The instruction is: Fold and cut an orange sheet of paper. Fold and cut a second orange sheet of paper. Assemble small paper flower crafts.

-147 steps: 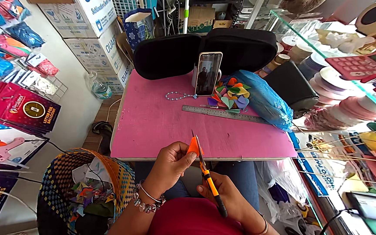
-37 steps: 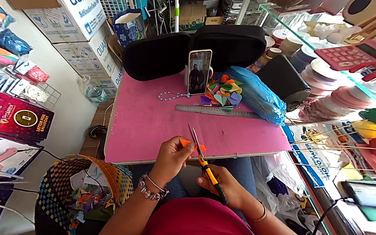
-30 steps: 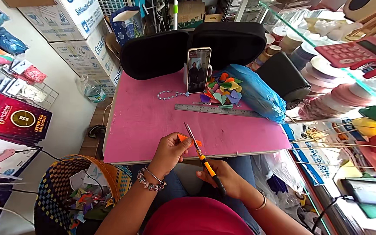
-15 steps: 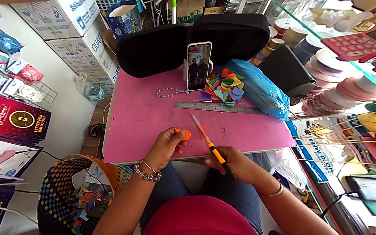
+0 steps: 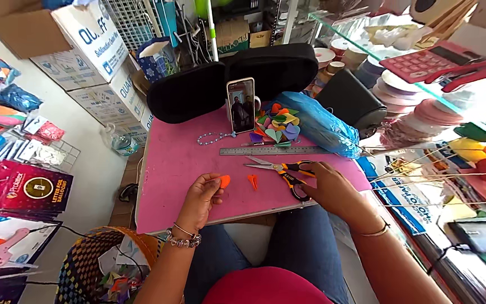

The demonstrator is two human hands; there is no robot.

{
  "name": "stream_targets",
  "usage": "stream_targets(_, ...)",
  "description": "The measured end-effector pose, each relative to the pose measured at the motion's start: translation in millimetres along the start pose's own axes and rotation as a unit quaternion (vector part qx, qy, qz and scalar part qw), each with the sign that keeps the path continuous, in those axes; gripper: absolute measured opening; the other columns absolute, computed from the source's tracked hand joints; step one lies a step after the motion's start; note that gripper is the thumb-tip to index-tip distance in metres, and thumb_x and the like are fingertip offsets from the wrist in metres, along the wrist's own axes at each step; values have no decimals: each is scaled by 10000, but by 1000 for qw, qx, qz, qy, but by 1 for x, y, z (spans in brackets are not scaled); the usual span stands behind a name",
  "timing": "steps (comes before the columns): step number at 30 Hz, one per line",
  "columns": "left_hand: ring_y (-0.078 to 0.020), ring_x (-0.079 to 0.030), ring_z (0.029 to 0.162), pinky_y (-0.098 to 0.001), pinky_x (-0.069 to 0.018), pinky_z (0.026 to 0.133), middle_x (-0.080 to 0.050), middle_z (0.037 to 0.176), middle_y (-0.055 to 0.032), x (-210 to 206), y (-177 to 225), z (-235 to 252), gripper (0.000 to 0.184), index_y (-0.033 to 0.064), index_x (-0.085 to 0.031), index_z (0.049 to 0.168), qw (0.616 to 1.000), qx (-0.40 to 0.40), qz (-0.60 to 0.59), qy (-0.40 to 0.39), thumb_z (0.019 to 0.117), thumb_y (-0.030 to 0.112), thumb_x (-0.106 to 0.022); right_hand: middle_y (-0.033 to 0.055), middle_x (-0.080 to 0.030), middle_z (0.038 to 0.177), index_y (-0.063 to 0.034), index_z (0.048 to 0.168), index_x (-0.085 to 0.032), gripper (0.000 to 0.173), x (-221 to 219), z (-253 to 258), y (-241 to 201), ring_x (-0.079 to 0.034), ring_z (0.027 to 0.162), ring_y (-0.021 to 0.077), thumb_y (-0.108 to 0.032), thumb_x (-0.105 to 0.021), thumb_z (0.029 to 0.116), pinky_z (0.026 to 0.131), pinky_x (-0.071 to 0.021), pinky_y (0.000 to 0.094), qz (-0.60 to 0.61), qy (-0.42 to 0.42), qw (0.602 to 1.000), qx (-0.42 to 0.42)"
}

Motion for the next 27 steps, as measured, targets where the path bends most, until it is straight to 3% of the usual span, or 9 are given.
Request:
stream_targets(5,-141,-684,812,-276,-582,692,-663,1002,-113,8,24,40,251,-34,-564,1242,981,-81,165,59,1020,76,-600,240,-573,1399,2,1375,-580,467,-7,-2,0,-523,1314,438,-154,-689,949,1098,-389,613,-8,13,1000,-8)
stream_targets(8,-325,-570,1278,-455,-504,1025,-449,1514,-242,18,40,56,667,1,-328,1552,920,-133,354,102,1002,192,-654,242,-596,1372,3,1342,-612,441,-11,-6,2,-539,1301,440,-164,-696,942,1083,-408,610,-16,46,999,6)
stream_targets(11,-432,-397,1432,-572,-379,1134,-324,1597,-281,15,51,33,722,6,-324,1571,868,-222,424,133,988,275,-655,243,-648,1279,2,1281,-657,417,-13,-16,13,-585,1229,449,-147,-720,896,1034,-442,635,34,117,992,31)
stream_targets(13,-369,-461,1401,-525,-447,1090,-404,1564,-242,2,42,3,686,3,-383,1539,880,-239,405,71,998,352,-620,230,-670,1220,8,1282,-657,428,-15,-31,14,-643,1129,387,-163,-709,893,954,-511,588,107,145,982,62)
stream_targets(15,-265,-534,1349,-422,-502,1045,-483,1525,-190,-18,20,-30,795,-31,-361,1539,917,-246,311,-44,980,478,-607,161,-708,1128,0,1245,-663,433,-23,-50,0,-683,951,221,-216,-699,871,779,-563,405,175,151,963,136)
stream_targets(18,-209,-541,1356,-359,-476,1102,-513,1499,-204,-49,-10,-68,1057,-142,-297,1512,942,-271,92,-176,901,659,-618,41,-712,1188,-96,1209,-676,372,-52,-77,-41,-673,1022,49,-258,-738,881,796,-578,228,272,69,916,288)
stream_targets(22,-214,-691,1172,-449,-513,1098,-744,1131,-42,-23,-8,-98,325,123,-628,1194,923,-367,36,-112,1101,356,-421,66,-666,1318,-107,1113,-726,194,-73,-90,-76,-650,1184,109,-223,-694,961,957,-585,274,332,-6,858,392)
stream_targets(25,-77,-695,774,-360,-608,881,-665,774,67,46,16,-118,264,165,-663,1119,933,-331,129,-60,1095,323,-452,52,-667,1330,-102,1088,-737,197,-64,-74,-70,-658,1182,113,-255,-645,1005,953,-587,272,334,52,868,365)
stream_targets(27,-27,-597,639,-225,-557,655,-603,732,54,101,33,-130,281,100,-669,1089,928,-246,281,9,1078,280,-453,136,-672,1293,-20,1105,-731,274,-59,-61,-59,-685,1117,174,-246,-634,983,897,-600,316,241,115,913,310)
Point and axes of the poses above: each hand's wrist, its own z-axis towards the middle knuckle, its own x-axis out of the back of the hand, y = z × x, the point moved 4 cm from there along z, towards the middle knuckle
